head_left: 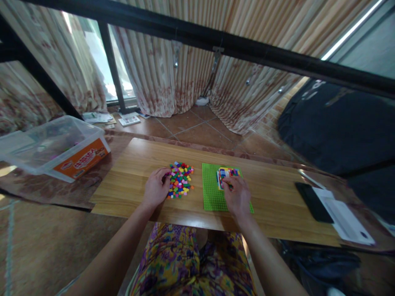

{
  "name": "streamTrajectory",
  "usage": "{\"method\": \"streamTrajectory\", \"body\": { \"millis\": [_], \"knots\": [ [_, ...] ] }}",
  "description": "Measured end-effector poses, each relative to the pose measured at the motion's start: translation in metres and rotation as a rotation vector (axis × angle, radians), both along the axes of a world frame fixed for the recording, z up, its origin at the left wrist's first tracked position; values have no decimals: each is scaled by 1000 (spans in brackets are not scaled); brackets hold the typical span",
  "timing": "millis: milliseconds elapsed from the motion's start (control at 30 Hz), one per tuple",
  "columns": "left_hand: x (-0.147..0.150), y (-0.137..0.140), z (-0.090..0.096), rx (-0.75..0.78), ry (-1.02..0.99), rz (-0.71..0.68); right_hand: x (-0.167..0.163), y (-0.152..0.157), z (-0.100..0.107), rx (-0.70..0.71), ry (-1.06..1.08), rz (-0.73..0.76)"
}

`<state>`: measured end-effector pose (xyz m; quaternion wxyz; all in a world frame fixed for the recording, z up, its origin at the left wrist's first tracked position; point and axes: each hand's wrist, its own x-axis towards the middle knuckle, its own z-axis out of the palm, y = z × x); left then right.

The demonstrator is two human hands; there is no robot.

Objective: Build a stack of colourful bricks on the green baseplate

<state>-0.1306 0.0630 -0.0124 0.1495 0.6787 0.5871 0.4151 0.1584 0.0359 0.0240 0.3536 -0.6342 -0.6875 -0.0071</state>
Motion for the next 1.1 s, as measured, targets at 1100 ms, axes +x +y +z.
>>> {"method": "streamTrajectory", "body": {
  "millis": [1100],
  "knots": [
    [1, -2, 4, 14, 11, -5, -26, -48, -10, 17, 224, 88]
  ]
}}
